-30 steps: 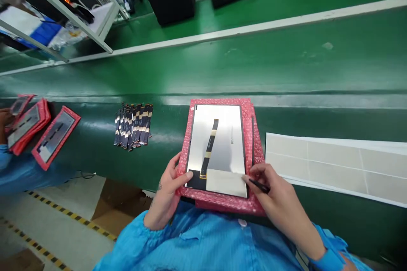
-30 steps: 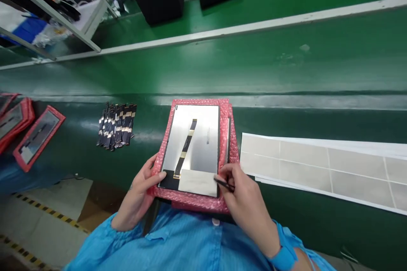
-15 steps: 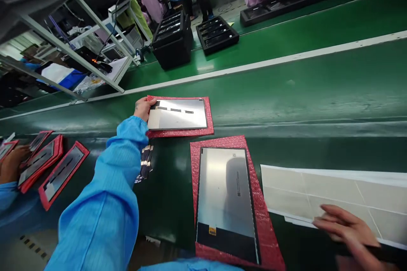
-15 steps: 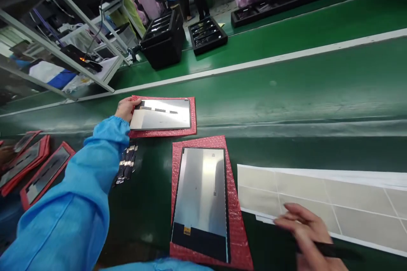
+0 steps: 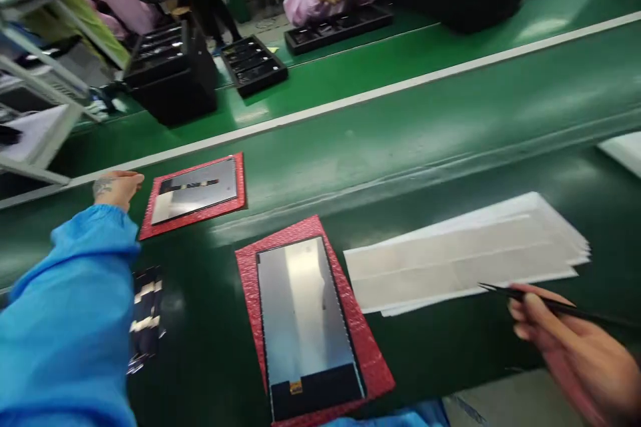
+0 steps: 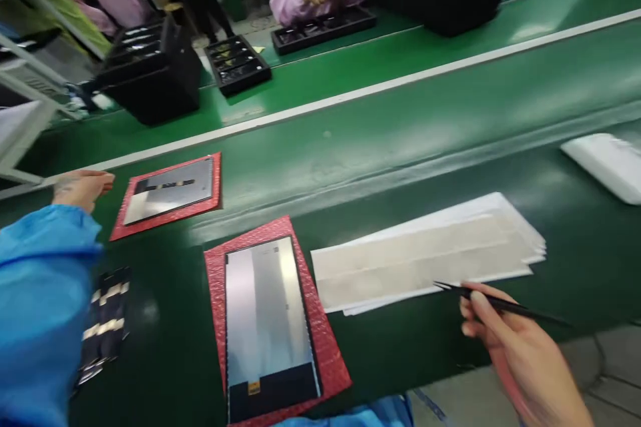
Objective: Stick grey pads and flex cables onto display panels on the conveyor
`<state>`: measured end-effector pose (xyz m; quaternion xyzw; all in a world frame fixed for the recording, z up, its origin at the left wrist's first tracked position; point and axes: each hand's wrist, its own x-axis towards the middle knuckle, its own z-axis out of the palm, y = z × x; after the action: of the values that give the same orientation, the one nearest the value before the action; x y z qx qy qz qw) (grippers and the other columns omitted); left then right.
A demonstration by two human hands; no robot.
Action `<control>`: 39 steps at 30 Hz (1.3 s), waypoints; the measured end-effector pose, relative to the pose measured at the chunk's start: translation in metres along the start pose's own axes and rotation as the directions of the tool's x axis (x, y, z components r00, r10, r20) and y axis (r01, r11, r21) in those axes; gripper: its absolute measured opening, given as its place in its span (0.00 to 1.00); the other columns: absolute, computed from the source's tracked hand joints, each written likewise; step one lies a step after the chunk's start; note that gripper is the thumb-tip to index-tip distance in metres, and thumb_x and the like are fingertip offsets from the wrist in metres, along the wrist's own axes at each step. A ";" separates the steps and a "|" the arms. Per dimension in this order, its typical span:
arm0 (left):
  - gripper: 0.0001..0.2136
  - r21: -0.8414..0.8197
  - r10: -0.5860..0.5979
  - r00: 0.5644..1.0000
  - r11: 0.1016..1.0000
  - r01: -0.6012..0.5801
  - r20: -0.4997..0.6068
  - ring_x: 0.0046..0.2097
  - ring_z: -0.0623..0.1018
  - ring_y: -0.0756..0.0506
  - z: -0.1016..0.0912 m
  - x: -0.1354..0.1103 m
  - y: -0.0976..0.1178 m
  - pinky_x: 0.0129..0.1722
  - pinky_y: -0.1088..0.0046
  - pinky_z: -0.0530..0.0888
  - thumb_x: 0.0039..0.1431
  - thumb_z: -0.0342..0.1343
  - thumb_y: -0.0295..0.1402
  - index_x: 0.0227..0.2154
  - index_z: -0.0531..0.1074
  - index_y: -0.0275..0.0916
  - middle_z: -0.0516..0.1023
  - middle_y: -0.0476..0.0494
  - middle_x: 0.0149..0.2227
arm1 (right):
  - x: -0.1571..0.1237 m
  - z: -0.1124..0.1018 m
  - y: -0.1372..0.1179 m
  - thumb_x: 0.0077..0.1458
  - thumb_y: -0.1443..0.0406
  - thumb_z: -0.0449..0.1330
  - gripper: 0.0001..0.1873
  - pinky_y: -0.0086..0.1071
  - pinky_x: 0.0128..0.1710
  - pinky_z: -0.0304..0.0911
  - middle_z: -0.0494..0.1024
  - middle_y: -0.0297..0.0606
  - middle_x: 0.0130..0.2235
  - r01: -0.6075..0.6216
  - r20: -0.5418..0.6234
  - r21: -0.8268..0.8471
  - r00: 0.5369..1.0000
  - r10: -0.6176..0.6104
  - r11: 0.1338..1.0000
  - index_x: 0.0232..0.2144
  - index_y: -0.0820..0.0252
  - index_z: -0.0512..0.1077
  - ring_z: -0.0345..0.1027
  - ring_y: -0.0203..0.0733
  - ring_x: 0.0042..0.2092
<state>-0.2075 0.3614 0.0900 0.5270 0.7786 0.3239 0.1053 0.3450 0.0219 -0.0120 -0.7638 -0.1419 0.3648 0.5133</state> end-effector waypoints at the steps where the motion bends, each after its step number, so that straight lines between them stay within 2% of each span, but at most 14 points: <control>1: 0.12 0.013 0.059 0.997 0.998 -0.059 0.045 0.42 0.79 0.42 0.007 -0.011 0.008 0.45 0.58 0.78 0.63 0.59 0.40 0.41 0.76 0.36 0.79 0.45 0.39 | 0.000 -0.001 -0.006 0.17 0.43 0.78 0.31 0.26 0.18 0.68 0.77 0.44 0.27 -0.058 -0.029 0.029 0.998 0.059 0.998 0.24 0.53 0.82 0.68 0.39 0.25; 3: 0.11 -0.011 0.205 0.960 0.978 -0.207 0.190 0.39 0.79 0.41 0.029 -0.046 0.027 0.46 0.57 0.78 0.59 0.60 0.41 0.32 0.76 0.38 0.80 0.49 0.30 | -0.002 0.001 -0.017 0.11 0.45 0.79 0.32 0.24 0.22 0.71 0.79 0.41 0.29 -0.090 -0.051 0.083 0.994 0.095 0.992 0.23 0.53 0.82 0.70 0.39 0.29; 4: 0.10 -0.053 0.309 0.913 0.950 -0.307 0.266 0.39 0.80 0.40 0.044 -0.071 0.039 0.47 0.57 0.77 0.57 0.60 0.42 0.31 0.77 0.39 0.81 0.49 0.30 | -0.003 0.004 -0.020 0.11 0.45 0.79 0.32 0.25 0.24 0.73 0.80 0.40 0.32 -0.068 -0.040 0.098 0.997 0.072 0.993 0.23 0.53 0.82 0.72 0.40 0.32; 6: 0.11 -0.197 0.543 0.733 0.837 -0.511 0.410 0.46 0.80 0.40 0.079 -0.133 0.067 0.52 0.58 0.76 0.56 0.60 0.42 0.36 0.79 0.41 0.84 0.45 0.40 | -0.004 0.009 -0.022 0.15 0.45 0.79 0.31 0.29 0.30 0.77 0.82 0.40 0.35 -0.017 0.012 0.112 1.000 0.016 0.994 0.24 0.54 0.81 0.75 0.43 0.37; 9: 0.13 -0.445 0.777 0.341 0.596 -0.668 0.529 0.56 0.78 0.43 0.131 -0.228 0.117 0.60 0.67 0.71 0.54 0.64 0.42 0.42 0.80 0.47 0.82 0.48 0.51 | -0.002 0.014 -0.015 0.21 0.44 0.78 0.33 0.33 0.34 0.79 0.82 0.40 0.33 0.049 0.083 0.130 0.995 -0.060 0.990 0.28 0.58 0.80 0.77 0.45 0.36; 10: 0.15 -0.516 0.814 0.183 0.505 -0.692 0.551 0.60 0.75 0.43 0.144 -0.253 0.133 0.64 0.65 0.67 0.54 0.65 0.41 0.45 0.80 0.49 0.80 0.49 0.55 | -0.002 0.016 -0.012 0.23 0.44 0.78 0.33 0.33 0.33 0.78 0.81 0.39 0.31 0.071 0.093 0.137 0.992 -0.084 0.988 0.29 0.59 0.78 0.78 0.45 0.34; 11: 0.20 -0.576 0.812 -0.059 0.359 -0.734 0.581 0.66 0.68 0.39 0.155 -0.272 0.148 0.68 0.57 0.60 0.56 0.64 0.41 0.52 0.77 0.48 0.73 0.46 0.62 | -0.003 0.017 -0.010 0.24 0.44 0.78 0.33 0.34 0.33 0.78 0.81 0.38 0.30 0.093 0.106 0.144 0.988 -0.109 0.985 0.29 0.59 0.77 0.78 0.45 0.33; 12: 0.25 -0.607 0.763 -0.224 0.263 -0.750 0.607 0.70 0.61 0.36 0.163 -0.284 0.161 0.70 0.50 0.55 0.55 0.66 0.41 0.57 0.73 0.48 0.67 0.44 0.66 | -0.004 0.020 -0.007 0.26 0.44 0.78 0.33 0.34 0.32 0.79 0.81 0.37 0.29 0.111 0.122 0.149 0.984 -0.130 0.983 0.29 0.58 0.75 0.78 0.44 0.32; 13: 0.30 -0.626 0.686 -0.355 0.188 -0.757 0.635 0.72 0.55 0.32 0.170 -0.291 0.171 0.70 0.43 0.49 0.55 0.67 0.41 0.61 0.69 0.48 0.60 0.43 0.70 | -0.006 0.024 -0.005 0.27 0.44 0.78 0.33 0.35 0.32 0.79 0.81 0.37 0.29 0.123 0.141 0.152 0.979 -0.144 0.981 0.30 0.58 0.74 0.78 0.44 0.31; 14: 0.35 -0.629 0.604 -0.434 0.147 -0.764 0.668 0.73 0.49 0.29 0.174 -0.293 0.178 0.68 0.38 0.46 0.53 0.68 0.41 0.64 0.65 0.49 0.55 0.42 0.72 | -0.009 0.029 -0.002 0.29 0.45 0.78 0.32 0.36 0.32 0.79 0.81 0.37 0.29 0.130 0.168 0.154 0.973 -0.156 0.979 0.30 0.58 0.73 0.78 0.45 0.31; 16: 0.42 -0.602 0.484 -0.471 0.153 -0.784 0.737 0.73 0.44 0.26 0.180 -0.289 0.184 0.67 0.33 0.42 0.48 0.71 0.42 0.66 0.61 0.51 0.48 0.43 0.73 | -0.017 0.041 0.003 0.31 0.45 0.77 0.31 0.37 0.32 0.79 0.81 0.37 0.29 0.136 0.230 0.158 0.958 -0.171 0.978 0.30 0.58 0.72 0.79 0.47 0.32; 22: 0.45 -0.558 0.435 -0.435 0.206 -0.804 0.788 0.73 0.37 0.23 0.187 -0.281 0.175 0.65 0.31 0.36 0.48 0.69 0.51 0.68 0.56 0.53 0.42 0.42 0.74 | -0.029 0.069 0.019 0.38 0.44 0.75 0.28 0.37 0.33 0.79 0.80 0.39 0.29 0.140 0.301 0.141 0.937 -0.177 0.980 0.30 0.58 0.73 0.78 0.47 0.33; 29: 0.45 -0.581 0.440 -0.454 0.213 -0.786 0.775 0.73 0.35 0.25 0.193 -0.283 0.175 0.67 0.35 0.33 0.50 0.67 0.52 0.69 0.54 0.55 0.39 0.46 0.75 | -0.025 0.062 0.027 0.46 0.44 0.71 0.25 0.36 0.31 0.78 0.79 0.39 0.32 0.249 0.246 0.033 0.937 -0.249 0.968 0.32 0.58 0.73 0.77 0.46 0.32; 39: 0.45 -0.600 0.466 -0.453 0.236 -0.765 0.761 0.73 0.37 0.25 0.195 -0.283 0.173 0.67 0.35 0.34 0.49 0.68 0.52 0.69 0.55 0.55 0.41 0.47 0.75 | -0.026 0.061 0.021 0.44 0.45 0.72 0.26 0.36 0.32 0.78 0.80 0.39 0.31 0.204 0.258 0.016 0.945 -0.201 0.979 0.30 0.58 0.72 0.77 0.45 0.31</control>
<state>0.1408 0.2274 -0.0036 0.9465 0.0538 -0.1849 0.2588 0.2806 0.0391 -0.0327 -0.6941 -0.2873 0.4055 0.5209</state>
